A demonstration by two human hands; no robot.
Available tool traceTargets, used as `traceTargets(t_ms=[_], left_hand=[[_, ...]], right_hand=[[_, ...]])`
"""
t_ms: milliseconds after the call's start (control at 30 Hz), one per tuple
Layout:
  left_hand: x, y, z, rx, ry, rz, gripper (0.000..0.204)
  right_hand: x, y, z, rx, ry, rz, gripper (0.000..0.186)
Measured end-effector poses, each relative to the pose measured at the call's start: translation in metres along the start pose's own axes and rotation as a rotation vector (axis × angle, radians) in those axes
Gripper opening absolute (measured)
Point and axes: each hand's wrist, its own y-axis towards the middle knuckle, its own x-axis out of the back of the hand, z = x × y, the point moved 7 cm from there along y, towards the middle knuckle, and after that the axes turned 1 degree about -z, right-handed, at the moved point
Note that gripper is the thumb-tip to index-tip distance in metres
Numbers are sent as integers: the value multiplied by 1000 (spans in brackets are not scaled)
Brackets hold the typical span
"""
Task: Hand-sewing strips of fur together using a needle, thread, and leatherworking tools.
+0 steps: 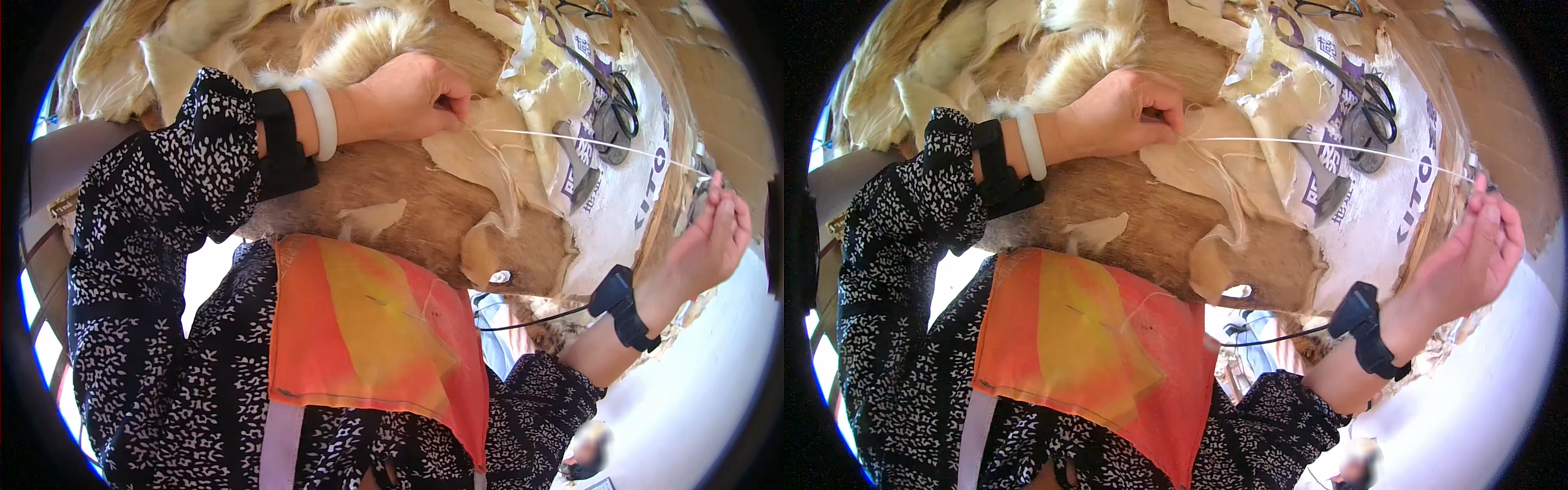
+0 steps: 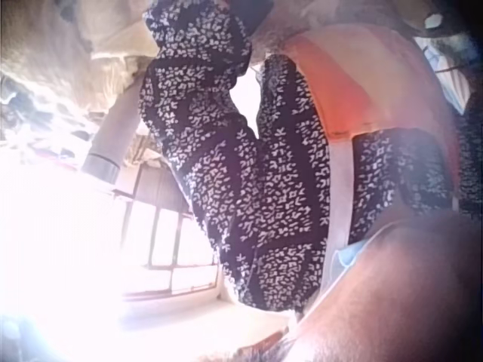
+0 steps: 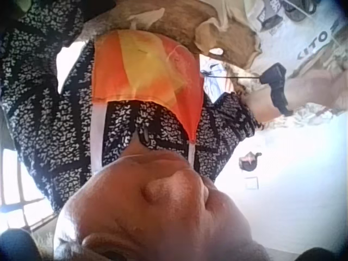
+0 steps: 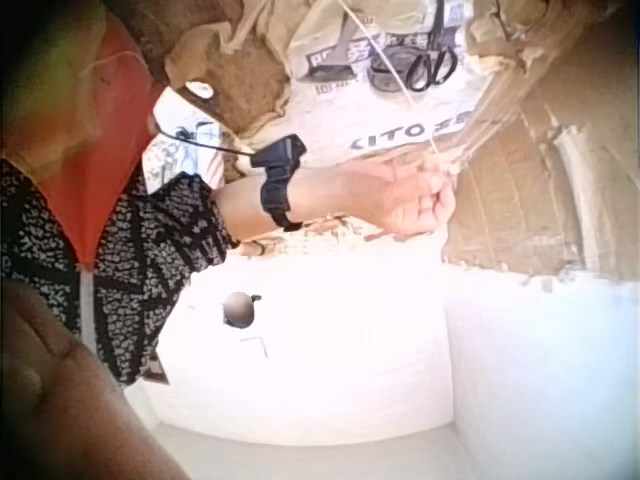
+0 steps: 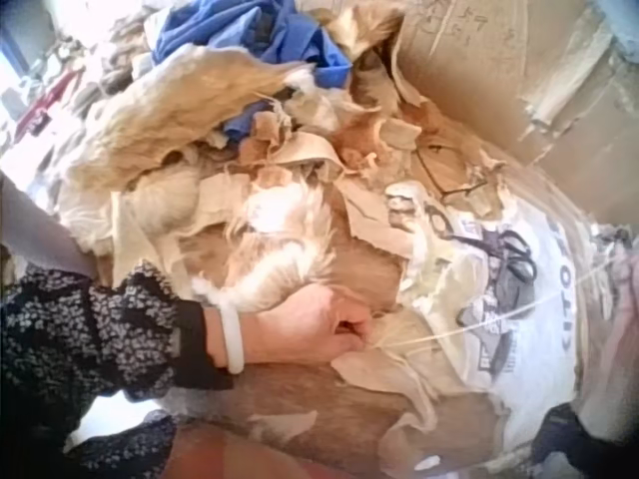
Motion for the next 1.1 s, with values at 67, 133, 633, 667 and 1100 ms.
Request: traceTargets(t_ms=[67,133,633,667,1100], left_hand=[[0,0,0,-2,17,-1,11],[-1,0,-1,-13,38,-9,11],[2,1,1,6,50,19,13],[5,0,0,-3,64,8,12],[2,-1,4,148,10,56,10]], right_hand=[[20,4,10,123,-253,-32,13],[44,8,20,235,-514,-135,14],[155,28,-40,8,-609,-84,26],[159,29,-43,-84,-444,-124,28],[-134,-96,-49,-527,-155,712,20]])
